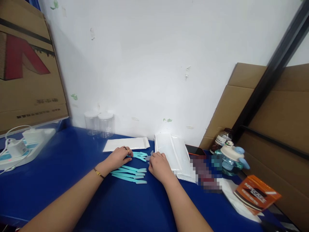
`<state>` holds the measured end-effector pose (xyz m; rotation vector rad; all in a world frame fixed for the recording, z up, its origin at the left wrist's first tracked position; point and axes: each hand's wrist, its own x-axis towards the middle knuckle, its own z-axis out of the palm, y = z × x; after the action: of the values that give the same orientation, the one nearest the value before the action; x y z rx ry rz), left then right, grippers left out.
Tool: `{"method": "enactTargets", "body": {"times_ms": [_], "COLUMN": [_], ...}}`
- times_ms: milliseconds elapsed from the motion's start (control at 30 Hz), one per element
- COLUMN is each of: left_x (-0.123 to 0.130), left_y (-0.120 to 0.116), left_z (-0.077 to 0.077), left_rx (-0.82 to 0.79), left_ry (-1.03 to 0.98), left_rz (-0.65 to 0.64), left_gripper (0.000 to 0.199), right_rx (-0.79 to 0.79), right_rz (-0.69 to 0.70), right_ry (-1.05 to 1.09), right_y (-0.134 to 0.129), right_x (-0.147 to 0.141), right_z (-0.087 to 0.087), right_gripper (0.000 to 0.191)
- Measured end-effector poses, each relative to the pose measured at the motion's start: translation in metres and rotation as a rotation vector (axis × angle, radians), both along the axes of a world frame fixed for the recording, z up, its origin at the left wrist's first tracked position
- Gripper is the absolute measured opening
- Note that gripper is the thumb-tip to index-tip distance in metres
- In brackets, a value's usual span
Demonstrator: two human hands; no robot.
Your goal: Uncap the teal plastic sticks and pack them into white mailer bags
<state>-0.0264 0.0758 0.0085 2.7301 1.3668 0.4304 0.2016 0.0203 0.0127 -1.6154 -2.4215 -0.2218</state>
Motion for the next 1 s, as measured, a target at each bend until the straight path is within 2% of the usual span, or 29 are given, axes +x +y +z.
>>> {"method": "enactTargets", "body": {"times_ms": [133, 267, 400, 700, 800, 1000], "left_x": [0.003, 0.006, 0.007, 0.005, 0.005, 0.008], "left_y": [-0.002, -0.003, -0.004, -0.003, -0.004, -0.005], "left_z": [-0.002, -0.002, 0.001, 0.009, 0.010, 0.011], "left_rx": [0.054, 0.063, 0.090, 0.089, 0.088, 0.084], "left_ry": [-0.033, -0.007, -0.005, -0.118, -0.145, -0.143], "left_rz": [-0.009, -0.020, -0.026, -0.038, -0.066, -0.081], "left_gripper": [0.027, 0.014, 0.016, 0.023, 0.022, 0.023], "right_rx": [-0.036, -0.149, -0.195, -0.411, -0.431, -0.497], "right_rz": [-0.001, 0.010, 0.036, -0.034, -0.012, 0.045], "right_ry": [0.117, 0.479, 0.754, 1.123, 1.226, 1.303], "right_y": [0.000, -0.001, 0.000, 0.006, 0.006, 0.004], "right_x": [0.000, 0.005, 0.011, 0.010, 0.009, 0.004], "right_z": [0.001, 0.002, 0.000, -0.001, -0.001, -0.001], "right_gripper": [0.010, 0.013, 0.022, 0.028, 0.029, 0.031]}}
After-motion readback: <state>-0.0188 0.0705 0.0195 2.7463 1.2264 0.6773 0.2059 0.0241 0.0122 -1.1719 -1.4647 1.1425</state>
